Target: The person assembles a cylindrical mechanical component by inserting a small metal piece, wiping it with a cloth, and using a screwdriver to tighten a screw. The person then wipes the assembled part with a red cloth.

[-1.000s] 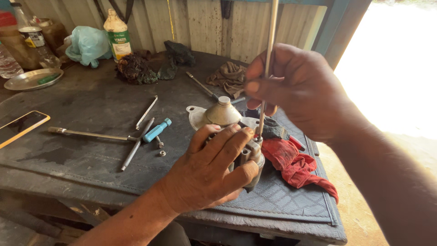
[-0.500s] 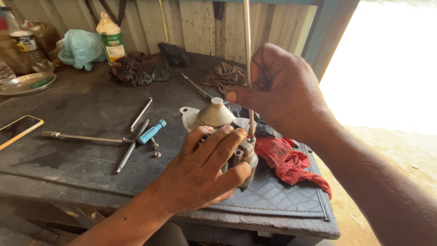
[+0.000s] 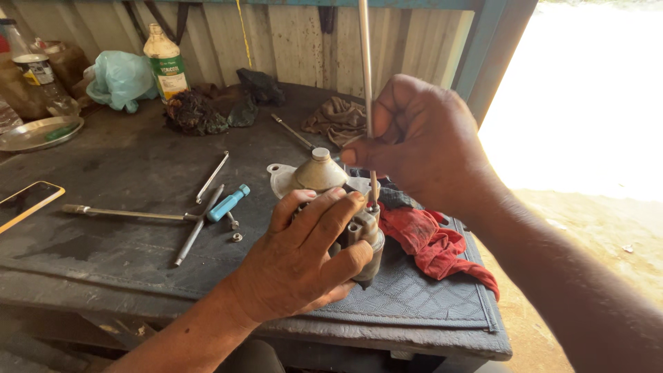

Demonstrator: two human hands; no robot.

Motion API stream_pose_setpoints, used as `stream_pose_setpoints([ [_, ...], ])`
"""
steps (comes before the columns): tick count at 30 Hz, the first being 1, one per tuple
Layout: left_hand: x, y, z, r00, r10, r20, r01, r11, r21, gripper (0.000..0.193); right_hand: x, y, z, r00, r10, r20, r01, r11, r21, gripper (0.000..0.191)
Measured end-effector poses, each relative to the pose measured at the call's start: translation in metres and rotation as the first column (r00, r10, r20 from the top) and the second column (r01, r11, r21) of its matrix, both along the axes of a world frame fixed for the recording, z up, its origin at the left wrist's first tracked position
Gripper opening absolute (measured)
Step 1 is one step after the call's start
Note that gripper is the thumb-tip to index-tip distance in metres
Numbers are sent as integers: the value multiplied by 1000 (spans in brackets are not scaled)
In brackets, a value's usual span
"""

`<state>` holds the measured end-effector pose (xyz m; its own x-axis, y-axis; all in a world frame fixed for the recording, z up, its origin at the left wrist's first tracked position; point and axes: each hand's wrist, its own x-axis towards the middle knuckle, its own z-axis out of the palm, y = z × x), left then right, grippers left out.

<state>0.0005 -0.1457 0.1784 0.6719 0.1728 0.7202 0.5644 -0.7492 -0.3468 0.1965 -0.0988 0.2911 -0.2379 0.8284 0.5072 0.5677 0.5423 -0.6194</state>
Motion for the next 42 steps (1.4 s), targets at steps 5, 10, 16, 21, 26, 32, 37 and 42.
stream_pose_setpoints([
  [5, -1, 0, -1, 1000, 6, 1, -6, 1000, -9, 59, -4, 0, -10, 996, 19, -92, -16, 999, 36, 35],
  [10, -1, -2, 0, 1000, 12, 1, -12, 999, -41, 64, 11, 16, -26, 830, 298, -472, -217, 951, 219, 12],
  [16, 1, -5, 5, 1000, 13, 25, -12, 999, -31, 65, 22, 35, -88, 789, 11, -614, -61, 996, -61, 13],
  [21, 3, -8, 5, 998, 27, 51, -24, 998, -56, 64, 24, 43, -158, 936, -186, -299, 130, 972, -198, 14],
  [26, 4, -6, 5, 996, 32, 80, -28, 998, -56, 66, 27, 35, -163, 995, -82, -52, 84, 996, 36, 24],
  [32, 4, -5, 7, 992, 66, 111, -57, 995, -77, 65, 35, -24, -152, 614, 270, -742, -645, 714, -273, 56],
  [37, 8, -5, 6, 995, 76, 67, -72, 996, -49, 59, 24, -33, -157, 808, 304, -506, -473, 845, -248, 58],
  [42, 9, -8, 4, 993, 107, 39, -105, 993, -60, 61, 19, -31, -159, 802, 356, -480, -454, 885, -103, 57],
])
